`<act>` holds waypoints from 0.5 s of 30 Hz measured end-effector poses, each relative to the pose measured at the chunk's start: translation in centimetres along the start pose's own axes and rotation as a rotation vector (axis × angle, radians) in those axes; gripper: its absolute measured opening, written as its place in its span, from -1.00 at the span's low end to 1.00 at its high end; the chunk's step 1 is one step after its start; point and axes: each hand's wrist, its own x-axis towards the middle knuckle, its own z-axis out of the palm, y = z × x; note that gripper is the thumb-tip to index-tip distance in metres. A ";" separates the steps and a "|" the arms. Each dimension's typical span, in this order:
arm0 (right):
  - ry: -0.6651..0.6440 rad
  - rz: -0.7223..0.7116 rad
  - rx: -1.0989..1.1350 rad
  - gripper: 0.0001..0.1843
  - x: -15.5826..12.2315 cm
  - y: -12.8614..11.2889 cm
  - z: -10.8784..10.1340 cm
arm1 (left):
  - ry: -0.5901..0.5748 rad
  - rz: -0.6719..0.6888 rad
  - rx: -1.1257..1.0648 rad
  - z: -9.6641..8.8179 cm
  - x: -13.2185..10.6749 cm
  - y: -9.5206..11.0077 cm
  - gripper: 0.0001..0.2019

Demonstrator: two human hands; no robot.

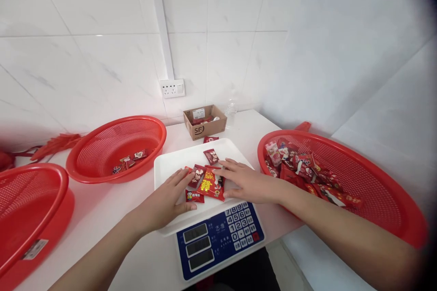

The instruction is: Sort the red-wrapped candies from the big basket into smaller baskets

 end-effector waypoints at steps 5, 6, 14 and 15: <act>0.027 -0.001 0.023 -0.31 0.4 0.7 1.3 | -0.008 0.063 -0.013 0.6 2.4 0.5 -0.41; 0.039 0.011 0.024 -0.32 0.6 0.9 1.5 | -0.004 0.073 -0.010 0.6 2.8 0.4 -0.42; 0.117 0.154 -0.060 -0.35 0.2 0.9 0.8 | -0.034 0.080 -0.032 -0.8 3.6 0.3 -0.32; 0.130 0.190 -0.079 -0.37 0.0 0.9 0.6 | -0.028 0.080 -0.030 -0.9 3.5 0.4 -0.30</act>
